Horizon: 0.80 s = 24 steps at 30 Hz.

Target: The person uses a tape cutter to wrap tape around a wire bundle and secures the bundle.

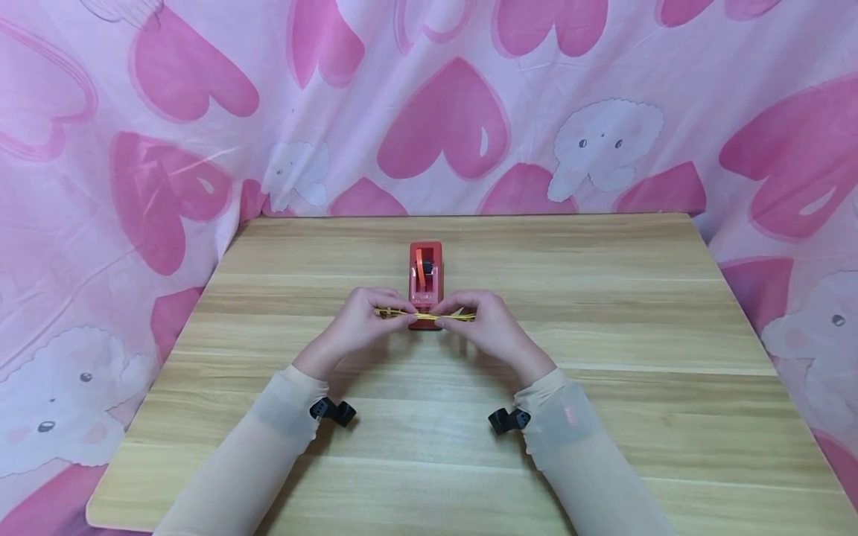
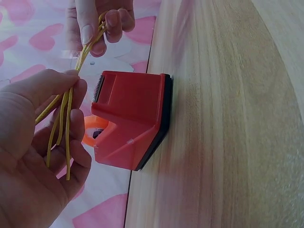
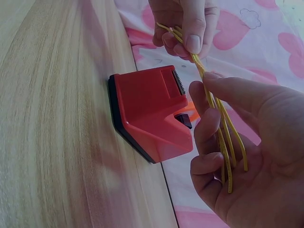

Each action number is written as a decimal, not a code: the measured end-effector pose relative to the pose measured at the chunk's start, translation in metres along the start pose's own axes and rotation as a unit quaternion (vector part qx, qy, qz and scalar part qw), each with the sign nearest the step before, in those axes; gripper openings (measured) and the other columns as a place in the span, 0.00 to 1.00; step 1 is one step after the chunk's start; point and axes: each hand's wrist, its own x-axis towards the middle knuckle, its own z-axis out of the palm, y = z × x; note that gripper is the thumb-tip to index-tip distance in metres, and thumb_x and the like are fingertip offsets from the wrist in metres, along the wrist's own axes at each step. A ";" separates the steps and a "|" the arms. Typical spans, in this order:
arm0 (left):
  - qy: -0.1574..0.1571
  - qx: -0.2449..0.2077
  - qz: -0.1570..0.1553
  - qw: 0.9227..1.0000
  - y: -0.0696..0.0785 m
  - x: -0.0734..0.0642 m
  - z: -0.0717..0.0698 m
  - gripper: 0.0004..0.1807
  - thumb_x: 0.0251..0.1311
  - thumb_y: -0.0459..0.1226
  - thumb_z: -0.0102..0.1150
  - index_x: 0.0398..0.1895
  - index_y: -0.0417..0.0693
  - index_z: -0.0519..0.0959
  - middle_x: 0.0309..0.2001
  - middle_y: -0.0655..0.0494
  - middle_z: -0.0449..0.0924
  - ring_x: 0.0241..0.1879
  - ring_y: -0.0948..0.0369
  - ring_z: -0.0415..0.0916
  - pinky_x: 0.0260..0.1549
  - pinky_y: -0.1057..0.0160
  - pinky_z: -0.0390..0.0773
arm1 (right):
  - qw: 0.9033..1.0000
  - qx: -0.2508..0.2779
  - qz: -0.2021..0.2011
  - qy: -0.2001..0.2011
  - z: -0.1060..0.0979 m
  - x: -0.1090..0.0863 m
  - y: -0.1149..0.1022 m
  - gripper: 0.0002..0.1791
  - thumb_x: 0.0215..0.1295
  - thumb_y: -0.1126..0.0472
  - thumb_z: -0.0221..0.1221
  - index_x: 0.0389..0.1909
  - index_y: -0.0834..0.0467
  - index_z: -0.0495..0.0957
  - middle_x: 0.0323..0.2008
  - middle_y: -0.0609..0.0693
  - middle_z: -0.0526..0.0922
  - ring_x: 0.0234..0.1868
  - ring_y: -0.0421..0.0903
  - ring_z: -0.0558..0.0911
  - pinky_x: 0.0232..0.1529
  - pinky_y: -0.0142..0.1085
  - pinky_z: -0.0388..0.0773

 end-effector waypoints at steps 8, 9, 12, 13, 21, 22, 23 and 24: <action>-0.001 -0.013 -0.007 1.000 0.000 0.000 0.002 0.05 0.64 0.40 0.71 0.41 0.56 0.92 0.42 0.60 0.88 0.41 0.62 0.80 0.36 0.62 0.78 | 1.000 -0.005 -0.002 -0.016 0.000 -0.001 -0.001 0.10 0.70 0.59 0.66 0.48 0.45 0.89 0.52 0.46 0.89 0.55 0.49 0.84 0.54 0.46 0.79; -0.002 -0.014 -0.007 1.000 0.000 0.000 0.002 0.05 0.64 0.40 0.71 0.41 0.56 0.92 0.43 0.60 0.88 0.41 0.63 0.80 0.36 0.63 0.78 | 1.000 -0.004 -0.003 -0.018 0.000 -0.001 0.000 0.10 0.70 0.59 0.66 0.48 0.46 0.89 0.52 0.46 0.89 0.55 0.49 0.84 0.54 0.46 0.79; -0.002 -0.013 -0.003 1.000 -0.001 0.000 0.003 0.06 0.64 0.40 0.71 0.42 0.56 0.92 0.43 0.60 0.88 0.41 0.62 0.80 0.35 0.63 0.77 | 1.000 -0.002 -0.013 -0.022 -0.001 -0.001 0.000 0.10 0.71 0.60 0.65 0.48 0.46 0.89 0.52 0.46 0.89 0.55 0.48 0.84 0.53 0.46 0.79; -0.002 -0.012 -0.002 1.000 -0.001 0.000 0.003 0.06 0.64 0.40 0.71 0.42 0.56 0.92 0.43 0.60 0.88 0.41 0.63 0.80 0.35 0.64 0.77 | 1.000 -0.003 -0.016 -0.022 -0.001 -0.001 0.000 0.10 0.71 0.60 0.65 0.48 0.46 0.89 0.52 0.46 0.89 0.55 0.48 0.84 0.53 0.45 0.79; 0.000 -0.015 -0.005 1.000 0.000 -0.002 0.004 0.07 0.65 0.42 0.70 0.44 0.58 0.91 0.45 0.61 0.88 0.37 0.64 0.77 0.28 0.67 0.74 | 1.000 -0.015 -0.011 -0.001 0.000 -0.002 -0.001 0.06 0.70 0.56 0.67 0.43 0.42 0.90 0.48 0.41 0.89 0.52 0.47 0.83 0.52 0.45 0.78; 0.001 -0.017 -0.005 1.000 0.000 -0.002 0.004 0.07 0.65 0.42 0.70 0.44 0.58 0.91 0.45 0.61 0.88 0.35 0.63 0.76 0.26 0.67 0.73 | 1.000 -0.017 -0.011 0.005 0.001 -0.002 -0.002 0.05 0.68 0.55 0.68 0.42 0.41 0.90 0.47 0.40 0.89 0.51 0.47 0.84 0.51 0.46 0.79; 0.002 -0.018 -0.004 1.000 0.001 -0.002 0.004 0.07 0.65 0.41 0.70 0.44 0.58 0.91 0.45 0.61 0.88 0.34 0.62 0.76 0.24 0.67 0.72 | 1.000 -0.020 -0.011 0.011 0.002 -0.002 -0.003 0.05 0.67 0.54 0.69 0.41 0.41 0.89 0.46 0.40 0.90 0.50 0.46 0.84 0.51 0.46 0.79; 0.003 -0.019 -0.002 1.000 0.001 -0.002 0.004 0.07 0.65 0.41 0.70 0.44 0.57 0.91 0.45 0.61 0.88 0.34 0.62 0.76 0.24 0.67 0.72 | 1.000 -0.022 -0.011 0.018 0.003 -0.002 -0.003 0.04 0.66 0.53 0.70 0.40 0.41 0.89 0.45 0.40 0.90 0.49 0.46 0.85 0.50 0.45 0.79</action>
